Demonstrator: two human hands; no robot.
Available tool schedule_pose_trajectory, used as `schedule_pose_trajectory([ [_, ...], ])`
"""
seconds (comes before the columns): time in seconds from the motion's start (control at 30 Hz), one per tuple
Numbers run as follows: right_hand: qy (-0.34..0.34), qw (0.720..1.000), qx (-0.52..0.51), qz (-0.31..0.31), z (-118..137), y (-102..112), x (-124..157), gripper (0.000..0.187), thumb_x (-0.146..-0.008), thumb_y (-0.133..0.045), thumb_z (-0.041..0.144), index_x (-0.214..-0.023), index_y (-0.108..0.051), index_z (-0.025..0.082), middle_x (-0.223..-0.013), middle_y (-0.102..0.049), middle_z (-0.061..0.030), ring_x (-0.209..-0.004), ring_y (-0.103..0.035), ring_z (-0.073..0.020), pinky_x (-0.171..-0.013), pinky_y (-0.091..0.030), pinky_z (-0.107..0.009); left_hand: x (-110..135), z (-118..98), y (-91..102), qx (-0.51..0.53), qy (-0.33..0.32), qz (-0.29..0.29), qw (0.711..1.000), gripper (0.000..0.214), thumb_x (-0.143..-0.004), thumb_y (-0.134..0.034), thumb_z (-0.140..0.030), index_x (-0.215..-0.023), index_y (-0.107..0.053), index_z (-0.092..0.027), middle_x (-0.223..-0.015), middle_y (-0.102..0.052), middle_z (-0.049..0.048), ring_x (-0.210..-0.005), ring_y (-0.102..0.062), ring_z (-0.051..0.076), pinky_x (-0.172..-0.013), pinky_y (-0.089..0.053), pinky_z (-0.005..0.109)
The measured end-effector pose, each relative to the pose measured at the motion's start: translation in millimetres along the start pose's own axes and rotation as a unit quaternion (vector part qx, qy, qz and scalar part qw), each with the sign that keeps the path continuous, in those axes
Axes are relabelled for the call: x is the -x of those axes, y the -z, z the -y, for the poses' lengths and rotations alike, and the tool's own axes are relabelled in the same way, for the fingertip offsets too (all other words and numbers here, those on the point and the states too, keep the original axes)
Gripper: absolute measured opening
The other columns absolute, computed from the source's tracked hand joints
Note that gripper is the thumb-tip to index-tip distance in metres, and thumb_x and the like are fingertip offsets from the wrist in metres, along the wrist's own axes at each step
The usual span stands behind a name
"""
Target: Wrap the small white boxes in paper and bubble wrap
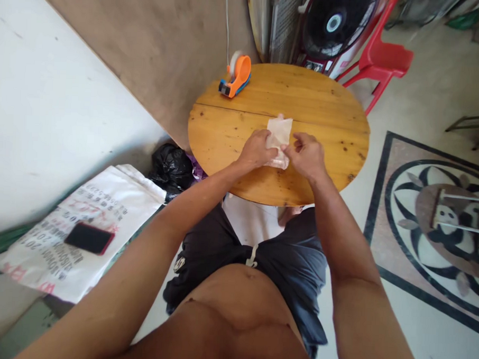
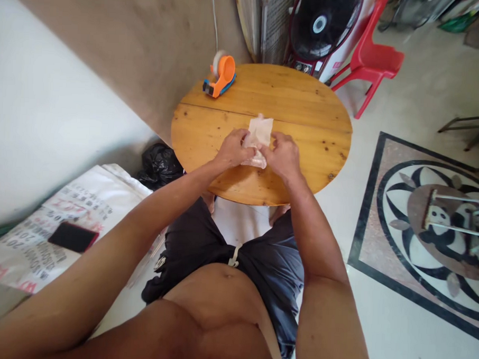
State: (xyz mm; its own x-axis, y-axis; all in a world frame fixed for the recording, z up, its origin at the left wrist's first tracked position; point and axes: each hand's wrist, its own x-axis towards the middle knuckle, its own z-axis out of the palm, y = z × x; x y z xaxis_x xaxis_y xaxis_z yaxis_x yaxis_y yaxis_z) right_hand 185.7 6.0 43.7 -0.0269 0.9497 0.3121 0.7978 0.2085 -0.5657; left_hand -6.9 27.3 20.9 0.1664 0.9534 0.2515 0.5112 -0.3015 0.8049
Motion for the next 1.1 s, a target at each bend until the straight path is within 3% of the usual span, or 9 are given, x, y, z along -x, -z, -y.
schedule_pose_trajectory([
  [0.1, -0.003, 0.997, 0.051, 0.053, 15, 2, 8, 0.045, -0.084, -0.062, 0.032, -0.123, -0.071, 0.011, -0.101, -0.076, -0.0157, -0.101, -0.07, -0.0328, -0.097, -0.053, -0.048, -4, 2, 1.2, -0.003, 0.052, -0.019, 0.998, 0.036, -0.073, -0.069, -0.023, -0.108, -0.064, -0.019, -0.102, -0.07, 0.0097, -0.101, -0.065, 0.03, -0.096, -0.053, 0.047],
  [0.17, -0.024, 0.996, 0.07, 0.051, 16, 3, 6, 0.042, -0.082, -0.059, 0.025, -0.12, -0.073, 0.013, -0.1, -0.078, -0.0149, -0.101, -0.071, -0.0327, -0.098, -0.052, -0.047, -7, 7, 5.2, -0.003, 0.085, -0.04, 0.996, 0.032, -0.074, -0.062, -0.019, -0.105, -0.065, -0.018, -0.099, -0.071, 0.0094, -0.097, -0.066, 0.028, -0.094, -0.054, 0.046],
  [0.3, -0.07, 0.995, 0.076, 0.006, 3, 0, 0, 0.032, -0.081, -0.059, 0.026, -0.104, -0.078, 0.016, -0.099, -0.079, -0.0145, -0.098, -0.072, -0.0337, -0.097, -0.054, -0.048, -6, 19, 14.4, -0.007, 0.097, -0.074, 0.992, 0.017, -0.073, -0.059, -0.021, -0.09, -0.062, -0.02, -0.086, -0.07, 0.006, -0.086, -0.065, 0.024, -0.09, -0.054, 0.043],
  [0.5, -0.127, 0.988, 0.09, 0.0, -19, 0, -1, 0.03, -0.078, -0.056, 0.02, -0.096, -0.08, 0.015, -0.099, -0.079, -0.016, -0.098, -0.072, -0.0332, -0.096, -0.055, -0.047, -6, 29, 18.4, -0.044, 0.106, -0.101, 0.988, 0.017, -0.072, -0.06, -0.019, -0.087, -0.052, -0.024, -0.08, -0.065, 0.0039, -0.084, -0.063, 0.024, -0.09, -0.052, 0.044],
  [0.6, -0.072, 0.992, 0.086, -0.051, -12, 7, 8, 0.032, -0.084, -0.052, 0.024, -0.102, -0.077, 0.016, -0.103, -0.077, -0.0162, -0.099, -0.07, -0.0325, -0.096, -0.054, -0.048, -5, 29, 19.2, -0.029, 0.079, -0.103, 0.991, 0.014, -0.077, -0.058, -0.021, -0.088, -0.051, -0.025, -0.086, -0.065, 0.0062, -0.095, -0.063, 0.027, -0.096, -0.049, 0.045],
  [0.7, 0.061, 0.993, 0.061, -0.077, 8, 14, 19, 0.034, -0.091, -0.046, 0.024, -0.108, -0.075, 0.021, -0.109, -0.075, -0.0135, -0.107, -0.067, -0.0292, -0.097, -0.053, -0.045, 1, 26, 19.4, -0.036, 0.034, -0.099, 0.994, 0.011, -0.081, -0.054, -0.021, -0.091, -0.052, -0.025, -0.097, -0.065, 0.0092, -0.104, -0.061, 0.028, -0.1, -0.047, 0.045],
  [0.83, 0.206, 0.976, 0.045, 0.05, 35, 12, 22, 0.037, -0.095, -0.042, 0.019, -0.111, -0.075, 0.022, -0.114, -0.075, -0.011, -0.109, -0.067, -0.0251, -0.096, -0.052, -0.038, 12, 17, 19.0, -0.099, -0.072, -0.058, 0.991, 0.015, -0.086, -0.048, -0.019, -0.095, -0.059, -0.023, -0.114, -0.062, 0.0109, -0.113, -0.057, 0.026, -0.104, -0.045, 0.043],
  [0.97, 0.195, 0.966, 0.124, 0.114, 41, 1, 10, 0.038, -0.096, -0.044, 0.02, -0.119, -0.074, 0.019, -0.118, -0.074, -0.0139, -0.108, -0.066, -0.0278, -0.094, -0.05, -0.04, 13, 12, 18.0, -0.151, -0.114, -0.012, 0.982, 0.022, -0.087, -0.051, -0.022, -0.103, -0.065, -0.021, -0.123, -0.061, 0.0139, -0.12, -0.053, 0.031, -0.108, -0.04, 0.05],
  [1.1, 0.128, 0.974, 0.152, 0.112, 31, -2, 0, 0.038, -0.098, -0.046, 0.027, -0.121, -0.075, 0.018, -0.12, -0.074, -0.0166, -0.11, -0.067, -0.0314, -0.094, -0.05, -0.043, 3, 17, 13.5, -0.152, -0.088, -0.001, 0.985, 0.029, -0.084, -0.056, -0.025, -0.111, -0.068, -0.021, -0.115, -0.065, 0.0129, -0.109, -0.059, 0.028, -0.1, -0.047, 0.043],
])
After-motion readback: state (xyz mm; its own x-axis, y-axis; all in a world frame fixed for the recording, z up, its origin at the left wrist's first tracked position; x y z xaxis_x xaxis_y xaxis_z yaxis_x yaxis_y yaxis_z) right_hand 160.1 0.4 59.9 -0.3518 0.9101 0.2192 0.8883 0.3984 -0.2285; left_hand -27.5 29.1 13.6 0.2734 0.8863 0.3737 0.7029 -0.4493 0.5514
